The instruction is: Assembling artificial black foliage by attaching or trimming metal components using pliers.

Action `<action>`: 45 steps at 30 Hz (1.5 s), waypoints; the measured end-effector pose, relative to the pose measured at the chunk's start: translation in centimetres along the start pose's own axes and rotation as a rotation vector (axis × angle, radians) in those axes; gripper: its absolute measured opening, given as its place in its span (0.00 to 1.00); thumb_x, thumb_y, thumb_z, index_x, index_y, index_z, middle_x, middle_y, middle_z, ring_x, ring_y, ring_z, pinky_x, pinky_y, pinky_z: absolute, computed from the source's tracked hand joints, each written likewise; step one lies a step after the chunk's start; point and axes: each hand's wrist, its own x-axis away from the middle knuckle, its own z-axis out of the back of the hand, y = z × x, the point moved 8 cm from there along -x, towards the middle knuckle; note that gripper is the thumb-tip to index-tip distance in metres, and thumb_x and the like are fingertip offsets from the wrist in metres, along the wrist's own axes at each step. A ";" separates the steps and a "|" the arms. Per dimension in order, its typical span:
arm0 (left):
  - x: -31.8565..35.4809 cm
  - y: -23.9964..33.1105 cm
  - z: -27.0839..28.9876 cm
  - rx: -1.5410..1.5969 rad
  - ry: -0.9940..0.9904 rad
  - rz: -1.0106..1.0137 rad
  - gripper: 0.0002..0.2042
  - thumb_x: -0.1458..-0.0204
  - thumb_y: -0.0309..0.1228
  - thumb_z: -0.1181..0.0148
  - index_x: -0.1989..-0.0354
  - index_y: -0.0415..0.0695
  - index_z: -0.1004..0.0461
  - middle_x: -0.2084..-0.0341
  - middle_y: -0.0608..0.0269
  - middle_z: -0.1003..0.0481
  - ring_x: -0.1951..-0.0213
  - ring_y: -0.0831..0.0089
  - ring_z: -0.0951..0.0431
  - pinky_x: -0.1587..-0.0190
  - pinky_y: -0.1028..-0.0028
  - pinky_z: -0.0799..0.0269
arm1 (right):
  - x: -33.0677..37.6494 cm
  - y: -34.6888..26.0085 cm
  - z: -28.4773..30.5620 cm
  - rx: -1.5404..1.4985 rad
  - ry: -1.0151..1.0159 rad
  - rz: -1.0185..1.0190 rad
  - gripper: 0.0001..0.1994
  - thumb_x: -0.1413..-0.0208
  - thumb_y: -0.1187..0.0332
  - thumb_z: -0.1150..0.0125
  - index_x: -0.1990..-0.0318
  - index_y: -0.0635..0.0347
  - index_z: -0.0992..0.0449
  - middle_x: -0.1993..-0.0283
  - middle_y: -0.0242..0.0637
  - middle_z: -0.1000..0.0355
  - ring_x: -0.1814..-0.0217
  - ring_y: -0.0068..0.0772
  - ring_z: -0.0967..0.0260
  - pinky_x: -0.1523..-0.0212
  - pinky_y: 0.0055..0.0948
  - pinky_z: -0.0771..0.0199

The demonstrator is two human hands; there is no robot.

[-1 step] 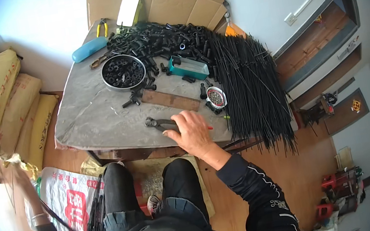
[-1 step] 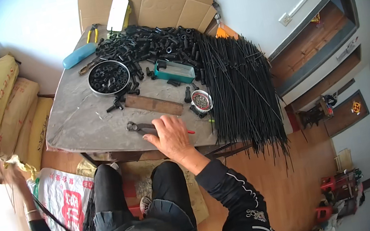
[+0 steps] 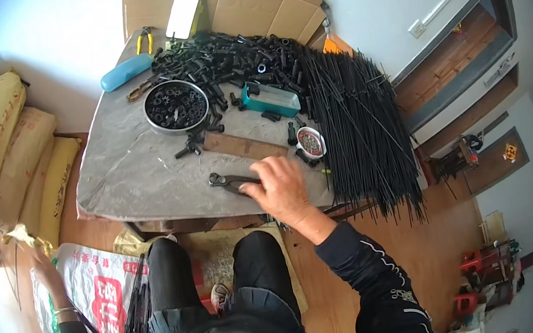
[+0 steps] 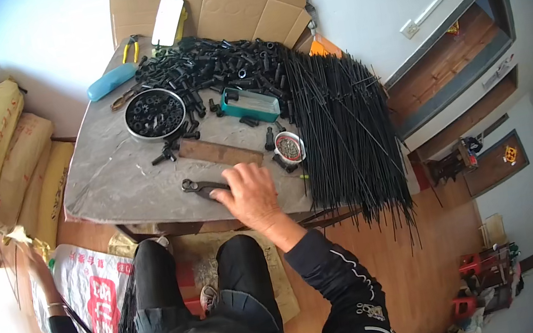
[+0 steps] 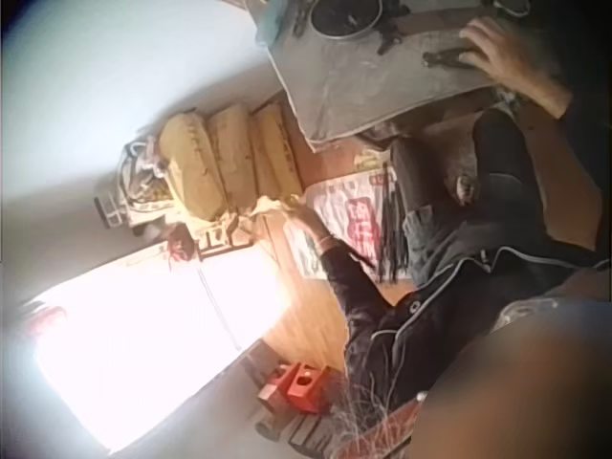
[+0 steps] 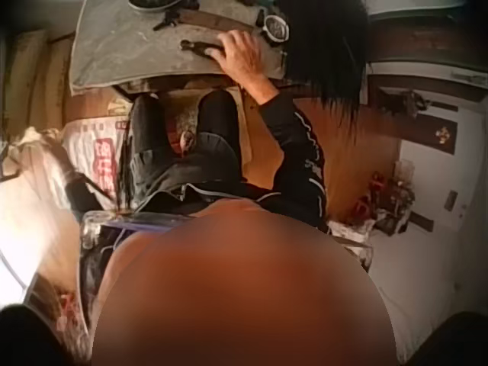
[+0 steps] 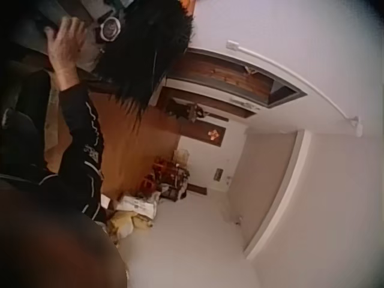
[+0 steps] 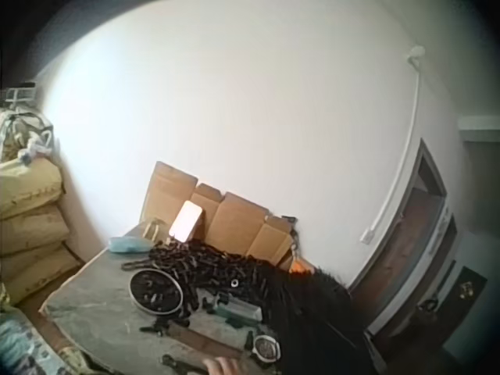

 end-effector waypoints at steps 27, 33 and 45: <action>22.6 -9.4 -31.7 0.126 -1.017 0.422 0.20 0.47 0.43 0.50 0.64 0.37 0.21 0.78 0.50 0.23 0.77 0.62 0.22 0.72 0.65 0.26 | -5.2 32.8 6.7 0.588 -0.336 -0.920 0.18 0.47 0.58 0.50 0.60 0.66 0.25 0.55 0.57 0.27 0.50 0.60 0.30 0.50 0.50 0.31; 19.8 -0.6 -24.2 0.401 -1.025 0.378 0.18 0.45 0.39 0.47 0.54 0.38 0.26 0.76 0.60 0.23 0.79 0.71 0.24 0.80 0.73 0.33 | -6.4 34.9 12.0 0.559 -0.256 -0.954 0.16 0.44 0.62 0.50 0.55 0.64 0.27 0.51 0.55 0.27 0.47 0.58 0.31 0.47 0.49 0.32; 21.6 23.0 -8.7 0.492 -1.152 -0.028 0.14 0.44 0.33 0.44 0.55 0.36 0.24 0.69 0.60 0.21 0.68 0.74 0.22 0.61 0.74 0.26 | -3.3 32.7 12.7 0.065 -0.233 -0.816 0.26 0.56 0.53 0.33 0.56 0.67 0.24 0.54 0.57 0.26 0.48 0.57 0.29 0.50 0.46 0.30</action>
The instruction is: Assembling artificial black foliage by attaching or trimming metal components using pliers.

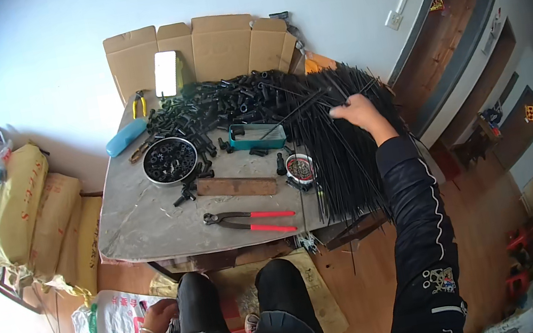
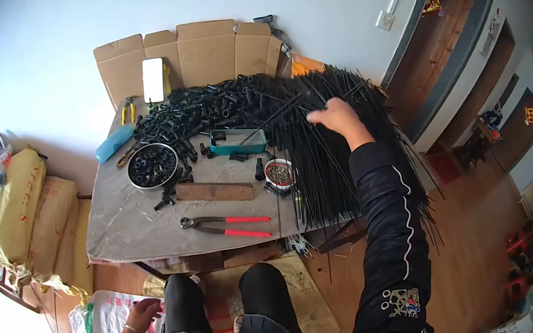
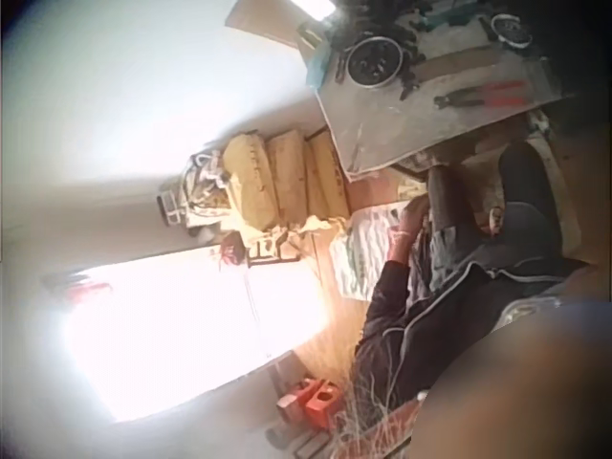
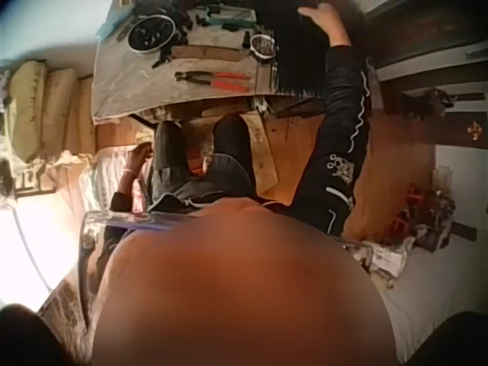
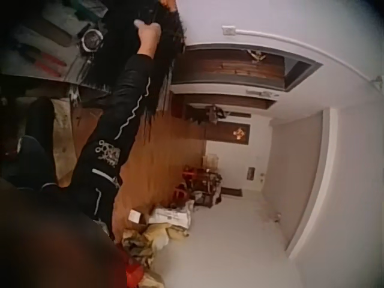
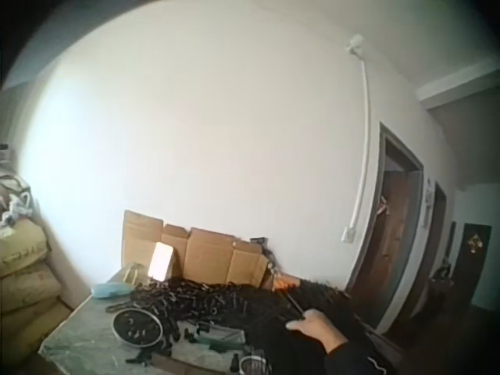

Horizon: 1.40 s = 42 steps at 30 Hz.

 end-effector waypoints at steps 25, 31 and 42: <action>-2.8 43.8 -16.2 0.910 -0.491 -0.421 0.27 0.40 0.54 0.52 0.49 0.41 0.30 0.65 0.62 0.24 0.64 0.69 0.24 0.59 0.69 0.29 | 20.1 -22.6 6.1 0.080 0.220 0.571 0.11 0.47 0.66 0.42 0.60 0.62 0.33 0.68 0.53 0.25 0.66 0.56 0.25 0.64 0.49 0.25; -1.1 46.2 -7.0 0.904 0.032 -0.671 0.16 0.43 0.42 0.47 0.69 0.39 0.30 0.87 0.67 0.36 0.86 0.75 0.35 0.81 0.72 0.37 | 23.2 -21.8 -2.6 -0.858 -0.306 0.543 0.08 0.38 0.65 0.47 0.59 0.59 0.32 0.79 0.30 0.36 0.81 0.24 0.36 0.80 0.27 0.34; 4.1 49.1 -1.8 0.371 0.194 -0.856 0.17 0.43 0.44 0.44 0.75 0.42 0.31 0.86 0.70 0.34 0.85 0.81 0.35 0.81 0.78 0.41 | 23.2 -30.1 -9.0 -1.301 0.083 0.565 0.10 0.36 0.64 0.50 0.64 0.62 0.30 0.80 0.34 0.36 0.78 0.24 0.38 0.74 0.29 0.37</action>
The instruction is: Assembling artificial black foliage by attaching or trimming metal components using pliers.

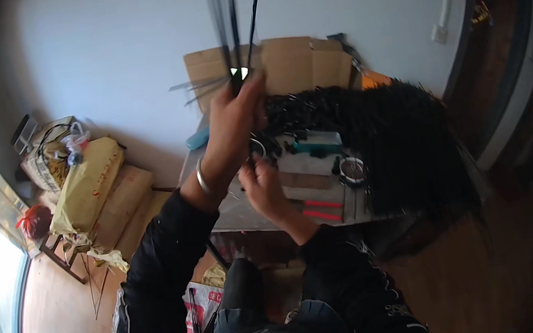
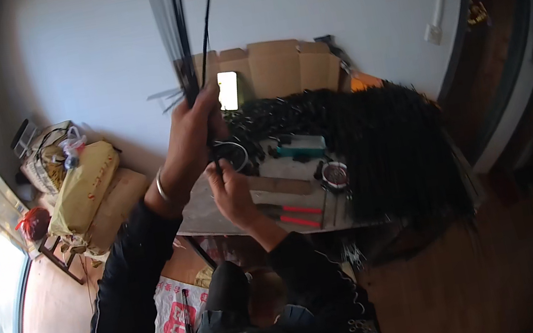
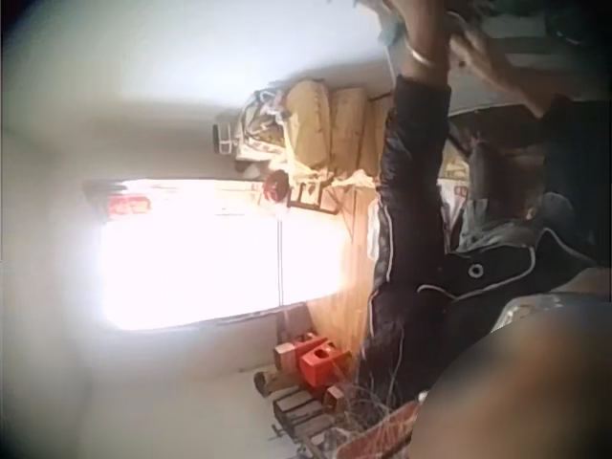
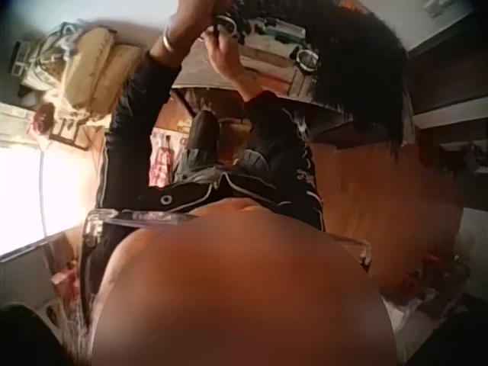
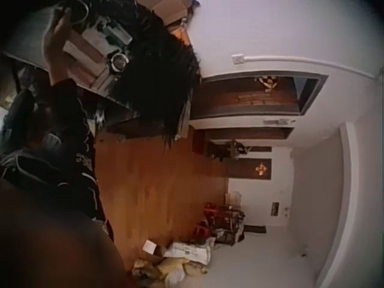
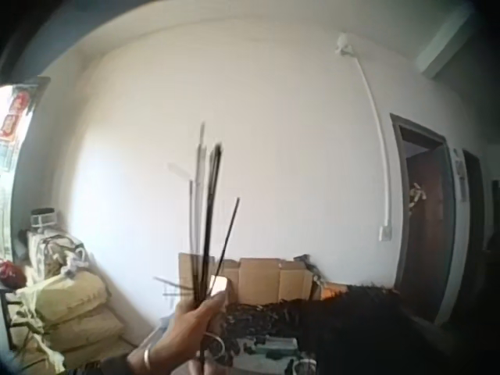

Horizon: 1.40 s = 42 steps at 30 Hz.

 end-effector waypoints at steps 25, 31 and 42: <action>4.3 -10.2 -6.5 0.519 -0.318 0.570 0.22 0.41 0.49 0.46 0.53 0.39 0.33 0.61 0.53 0.26 0.64 0.61 0.21 0.61 0.62 0.24 | 6.6 -4.8 9.4 -0.427 -0.234 -0.563 0.09 0.39 0.70 0.46 0.56 0.64 0.32 0.75 0.30 0.36 0.80 0.19 0.38 0.78 0.24 0.32; 0.6 -10.2 -6.4 0.522 -0.272 0.503 0.21 0.39 0.49 0.51 0.55 0.40 0.32 0.68 0.57 0.25 0.67 0.62 0.22 0.63 0.63 0.24 | 7.6 -6.6 8.7 -0.292 -0.331 -0.450 0.11 0.39 0.70 0.46 0.53 0.66 0.33 0.75 0.30 0.35 0.79 0.19 0.36 0.78 0.24 0.31; 1.1 -11.9 -5.1 0.533 -0.200 0.502 0.09 0.39 0.34 0.47 0.60 0.40 0.30 0.72 0.60 0.25 0.69 0.65 0.22 0.64 0.65 0.23 | 7.5 -4.4 10.9 -0.318 -0.113 -0.431 0.14 0.33 0.63 0.54 0.54 0.66 0.29 0.77 0.33 0.32 0.81 0.21 0.35 0.79 0.22 0.31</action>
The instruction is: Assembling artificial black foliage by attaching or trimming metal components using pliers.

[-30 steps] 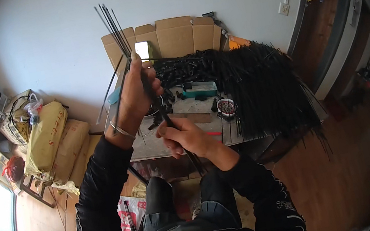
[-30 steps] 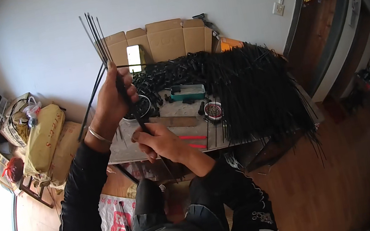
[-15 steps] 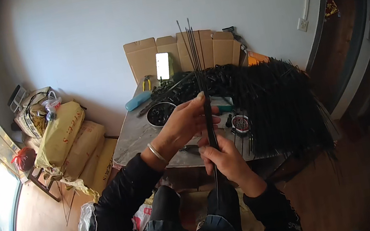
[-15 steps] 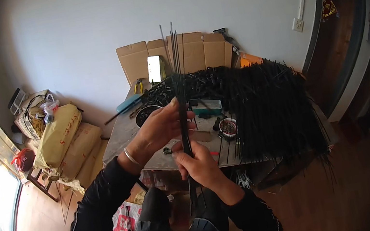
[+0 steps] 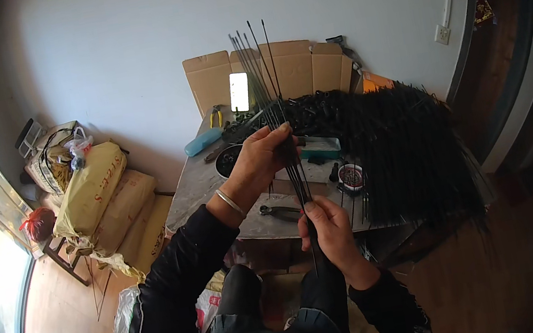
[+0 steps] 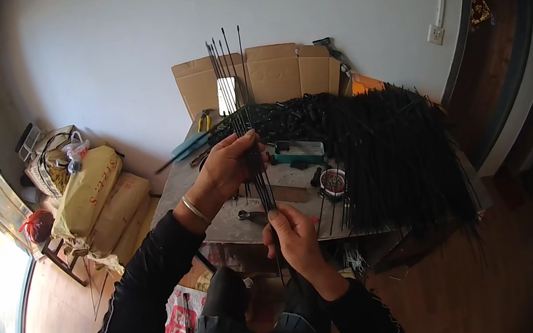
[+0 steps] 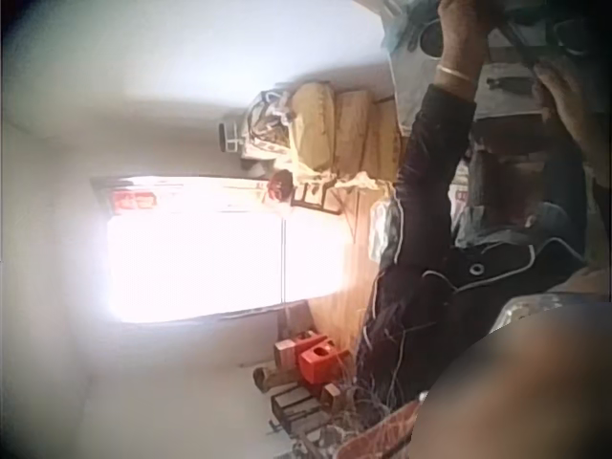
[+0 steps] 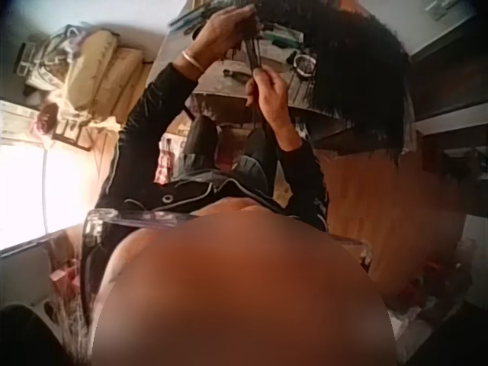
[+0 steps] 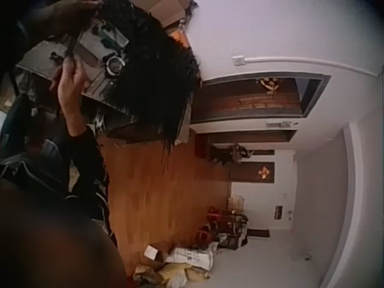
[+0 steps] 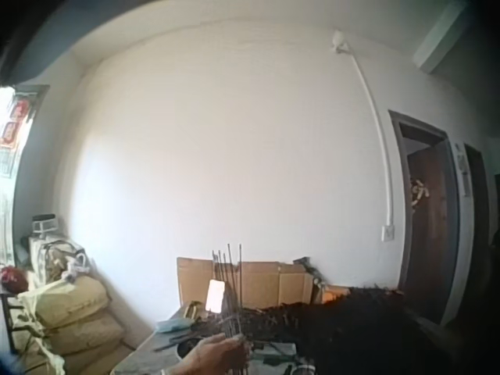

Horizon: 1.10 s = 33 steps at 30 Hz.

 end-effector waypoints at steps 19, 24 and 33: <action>1.2 -1.8 -1.2 0.051 0.176 -0.043 0.05 0.44 0.21 0.48 0.61 0.44 0.33 0.73 0.62 0.28 0.74 0.71 0.27 0.73 0.73 0.29 | -2.4 -1.6 1.4 0.358 0.182 0.187 0.09 0.36 0.71 0.52 0.56 0.65 0.27 0.76 0.32 0.26 0.81 0.16 0.34 0.79 0.20 0.35; 1.2 -0.2 -0.4 0.075 0.210 -0.132 0.03 0.42 0.25 0.47 0.63 0.45 0.34 0.76 0.63 0.31 0.77 0.72 0.30 0.76 0.73 0.34 | -2.0 -2.6 2.5 0.370 0.219 0.182 0.10 0.37 0.70 0.51 0.55 0.65 0.25 0.77 0.32 0.27 0.80 0.17 0.33 0.79 0.20 0.34; 0.6 -2.2 -0.8 0.026 0.318 -0.003 0.12 0.38 0.42 0.49 0.57 0.46 0.31 0.81 0.70 0.38 0.82 0.78 0.38 0.82 0.74 0.41 | -1.0 -1.2 0.7 0.645 0.111 0.264 0.09 0.39 0.71 0.47 0.56 0.66 0.26 0.79 0.30 0.31 0.80 0.16 0.37 0.79 0.22 0.37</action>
